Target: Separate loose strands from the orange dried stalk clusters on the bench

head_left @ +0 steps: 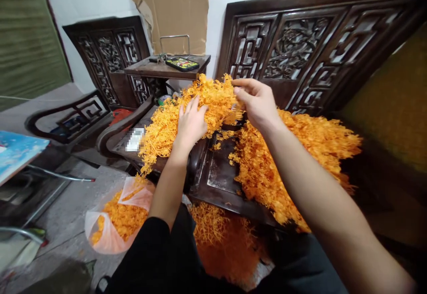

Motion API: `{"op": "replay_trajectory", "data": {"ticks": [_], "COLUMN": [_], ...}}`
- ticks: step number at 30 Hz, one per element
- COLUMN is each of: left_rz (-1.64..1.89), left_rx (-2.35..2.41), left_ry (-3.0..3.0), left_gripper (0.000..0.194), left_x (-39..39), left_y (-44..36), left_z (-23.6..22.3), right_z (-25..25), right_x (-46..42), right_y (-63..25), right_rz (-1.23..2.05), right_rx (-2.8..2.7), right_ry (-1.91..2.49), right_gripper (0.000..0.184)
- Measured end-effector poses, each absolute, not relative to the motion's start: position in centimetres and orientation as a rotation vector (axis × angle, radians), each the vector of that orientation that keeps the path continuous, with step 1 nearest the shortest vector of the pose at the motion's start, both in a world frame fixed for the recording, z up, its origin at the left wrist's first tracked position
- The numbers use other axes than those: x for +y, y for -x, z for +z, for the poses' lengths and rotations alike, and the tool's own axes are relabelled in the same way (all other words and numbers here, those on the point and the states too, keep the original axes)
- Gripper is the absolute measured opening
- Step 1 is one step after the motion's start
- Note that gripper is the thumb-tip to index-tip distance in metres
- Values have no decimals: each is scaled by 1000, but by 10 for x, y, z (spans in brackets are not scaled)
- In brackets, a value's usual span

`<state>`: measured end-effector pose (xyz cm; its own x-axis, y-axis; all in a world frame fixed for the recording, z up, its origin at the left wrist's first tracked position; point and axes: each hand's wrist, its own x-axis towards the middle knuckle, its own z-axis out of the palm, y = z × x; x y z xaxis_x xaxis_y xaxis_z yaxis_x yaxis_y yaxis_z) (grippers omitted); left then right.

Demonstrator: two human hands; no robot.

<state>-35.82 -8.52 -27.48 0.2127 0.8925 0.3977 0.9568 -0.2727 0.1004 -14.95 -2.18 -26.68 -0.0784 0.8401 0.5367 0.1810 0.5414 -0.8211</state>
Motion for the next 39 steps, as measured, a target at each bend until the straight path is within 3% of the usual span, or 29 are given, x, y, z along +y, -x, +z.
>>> {"op": "replay_trajectory", "data": {"ticks": [6,10,15,17,20,23,29,39], "left_rz": [-567,-616,-221,-137,-109,-30,112,104], "left_rx": [-2043,-1726,-1400,-1428,-1405,-1337,-1387,-1431], "left_ry": [2121,2185,2634,2597,2536,2499,2398,2467], "left_gripper": [55,52,54,50,47,59,86,89], "left_x": [-83,-111,-93,-76,-63,-63,-56,-59], "left_y": [367,348,324,328,339,346,355,351], "left_z": [-274,-257,-271,-279,-283,-285,-297,-297], "right_z": [-277,-287,-302,-316,-337,-343,-321,-298], "right_x": [-52,-69,-72,-73,-80,-91,-122,-155], "right_y": [121,127,129,129,137,151,149,112], "right_rz": [678,723,1002,930,462,146,211,215], "right_rx": [-1513,-1385,-1315,-1489,-1965,-2230,-2306,-2259], "right_ry": [829,816,916,1103,1398,1612,1661,1762], "right_gripper": [52,54,69,75,59,45,31,32]}}
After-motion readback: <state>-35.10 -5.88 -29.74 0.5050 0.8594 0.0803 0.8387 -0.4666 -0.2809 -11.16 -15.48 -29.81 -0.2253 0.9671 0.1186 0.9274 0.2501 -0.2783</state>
